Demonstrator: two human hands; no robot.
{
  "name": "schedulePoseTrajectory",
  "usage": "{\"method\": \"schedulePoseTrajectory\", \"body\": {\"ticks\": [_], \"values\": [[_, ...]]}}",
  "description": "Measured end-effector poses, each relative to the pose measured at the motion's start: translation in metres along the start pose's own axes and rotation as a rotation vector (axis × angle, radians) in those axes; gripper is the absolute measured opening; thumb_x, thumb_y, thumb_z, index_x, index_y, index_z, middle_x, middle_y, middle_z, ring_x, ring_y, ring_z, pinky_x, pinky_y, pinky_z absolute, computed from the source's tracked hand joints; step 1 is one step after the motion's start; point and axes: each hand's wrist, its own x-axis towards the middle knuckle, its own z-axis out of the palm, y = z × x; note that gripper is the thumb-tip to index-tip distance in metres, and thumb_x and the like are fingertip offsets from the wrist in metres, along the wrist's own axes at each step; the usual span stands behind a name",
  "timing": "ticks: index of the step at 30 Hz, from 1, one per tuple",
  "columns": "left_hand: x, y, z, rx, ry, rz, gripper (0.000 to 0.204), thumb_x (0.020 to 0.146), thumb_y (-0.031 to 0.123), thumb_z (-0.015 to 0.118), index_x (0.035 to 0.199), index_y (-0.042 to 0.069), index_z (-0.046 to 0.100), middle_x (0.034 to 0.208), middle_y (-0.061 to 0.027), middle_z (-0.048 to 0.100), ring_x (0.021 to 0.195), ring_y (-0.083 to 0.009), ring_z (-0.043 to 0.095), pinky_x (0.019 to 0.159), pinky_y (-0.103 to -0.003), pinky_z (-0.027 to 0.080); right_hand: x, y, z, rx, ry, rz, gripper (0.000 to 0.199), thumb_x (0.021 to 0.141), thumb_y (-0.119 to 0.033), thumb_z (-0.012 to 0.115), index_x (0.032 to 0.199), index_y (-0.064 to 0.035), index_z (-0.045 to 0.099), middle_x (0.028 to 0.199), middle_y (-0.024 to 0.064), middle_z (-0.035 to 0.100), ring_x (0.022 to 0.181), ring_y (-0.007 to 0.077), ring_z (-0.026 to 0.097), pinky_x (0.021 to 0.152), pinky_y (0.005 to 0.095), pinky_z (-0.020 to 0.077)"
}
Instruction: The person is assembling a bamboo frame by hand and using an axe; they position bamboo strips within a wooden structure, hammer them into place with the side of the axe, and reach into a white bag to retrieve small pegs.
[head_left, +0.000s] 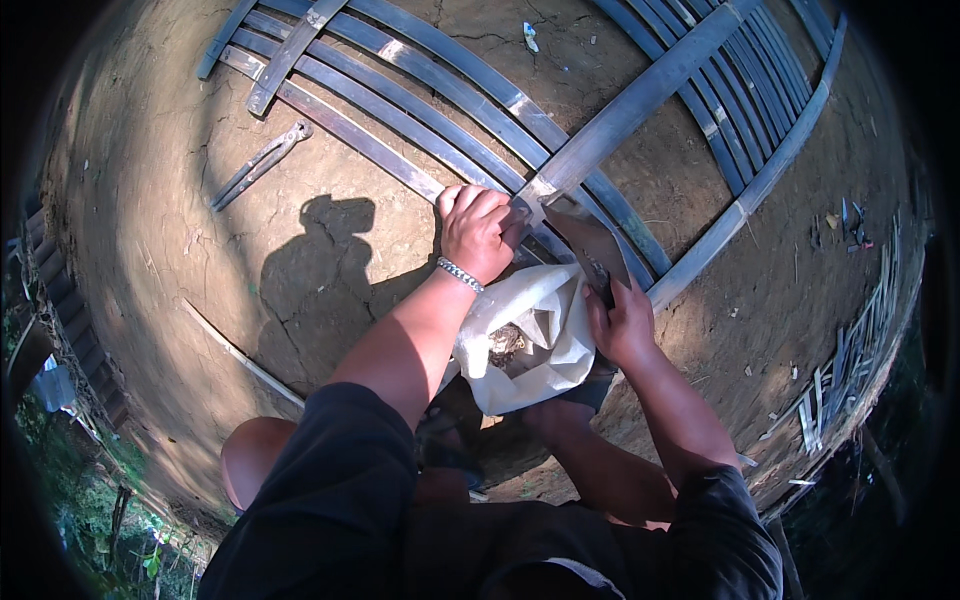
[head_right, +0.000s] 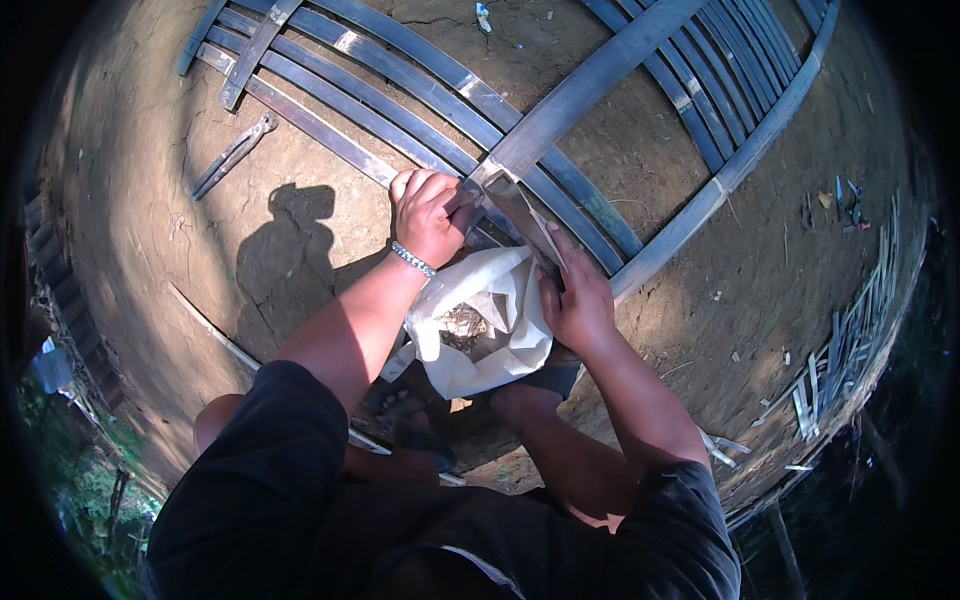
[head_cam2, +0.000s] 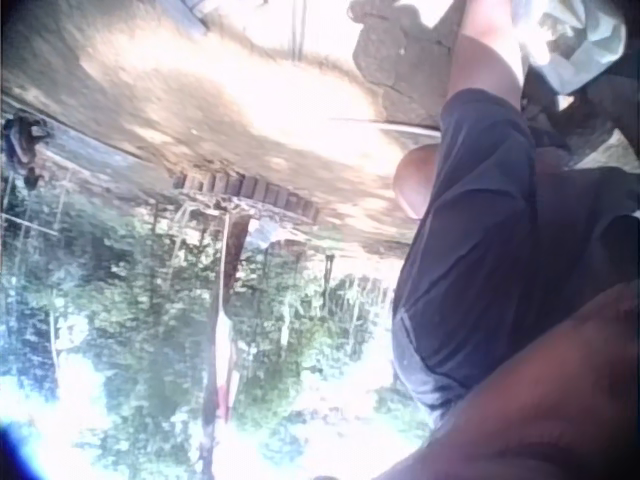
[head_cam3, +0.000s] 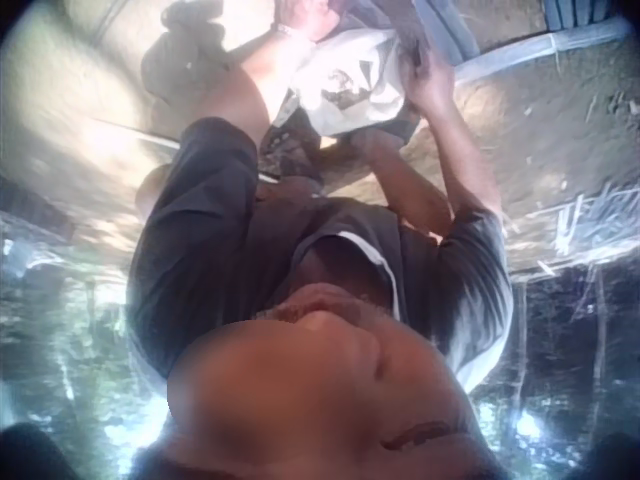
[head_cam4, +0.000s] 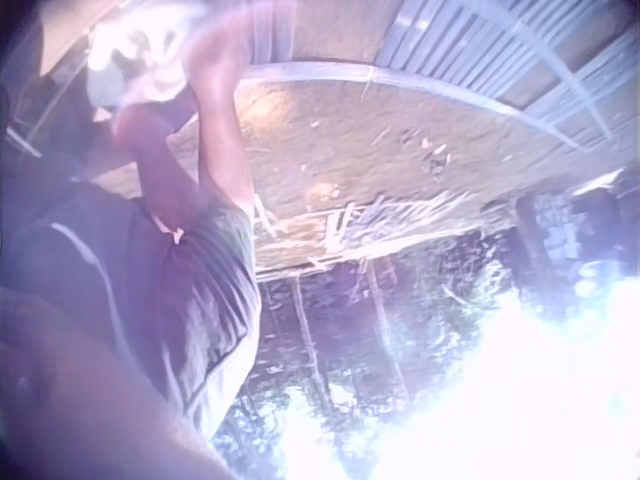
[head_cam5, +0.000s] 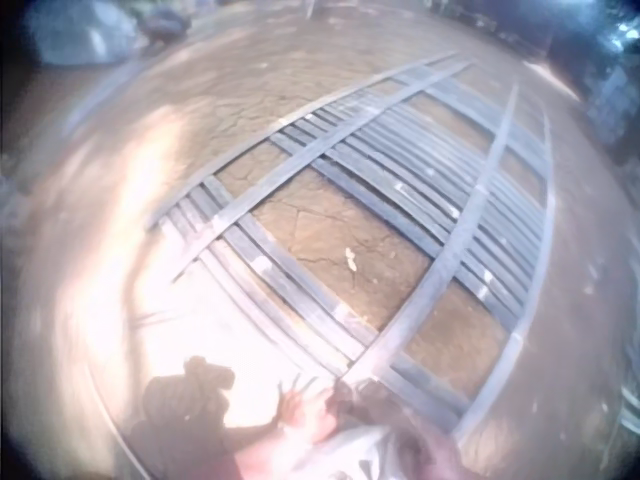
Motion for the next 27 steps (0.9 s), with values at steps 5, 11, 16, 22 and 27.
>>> {"method": "schedulePoseTrajectory", "body": {"ticks": [5,11,16,22,27], "values": [[0.000,0.000,-0.002,-0.057,0.020,0.016,0.009,0.075,0.014,0.076,0.078,0.015,0.068,0.088,0.0015,0.066,0.093,-0.0231,0.062,0.096,-0.044,0.038,0.000,0.008,0.003,-0.026,0.016,-0.115,0.073,0.085,-0.004,0.073,0.153,-0.0102,0.045,0.105,0.0212,0.068,0.086,0.0427,0.068,0.074,0.0465,0.0571],[-0.001,-0.002,0.000,-0.065,0.049,0.016,0.011,0.074,0.017,0.077,0.079,0.014,0.068,0.088,0.0006,0.066,0.094,-0.0238,0.062,0.095,-0.044,0.038,-0.003,0.006,0.005,-0.014,0.010,-0.128,0.069,0.087,-0.004,0.070,0.151,-0.0094,0.046,0.113,0.0225,0.068,0.093,0.0435,0.069,0.077,0.0474,0.0572],[0.001,0.004,-0.004,-0.088,0.015,-0.018,0.019,0.073,0.012,0.072,0.092,0.013,0.067,0.097,-0.0038,0.065,0.097,-0.0274,0.061,0.097,-0.045,0.038,0.000,0.005,0.007,-0.081,-0.108,0.029,0.047,0.089,-0.003,0.071,0.134,0.0015,0.058,0.114,0.0248,0.069,0.103,0.0453,0.069,0.088,0.0454,0.0567],[-0.001,0.000,-0.001,-0.061,0.182,-0.075,0.051,0.071,-0.001,0.056,0.121,0.007,0.058,0.123,-0.0153,0.059,0.116,-0.0372,0.055,0.105,-0.052,0.037,-0.002,0.006,0.008,0.045,0.063,-0.163,0.067,0.085,-0.002,0.071,0.148,-0.0070,0.048,0.116,0.0233,0.068,0.096,0.0446,0.069,0.080,0.0467,0.0574],[-0.001,0.007,0.000,0.078,0.136,-0.240,0.061,0.072,-0.001,0.055,0.132,0.005,0.055,0.140,-0.0165,0.056,0.134,-0.0388,0.049,0.118,-0.054,0.026,0.006,0.007,0.013,-0.134,-0.245,0.120,0.066,0.086,-0.003,0.070,0.148,-0.0093,0.049,0.118,0.0235,0.068,0.098,0.0443,0.070,0.081,0.0464,0.0584]]}}
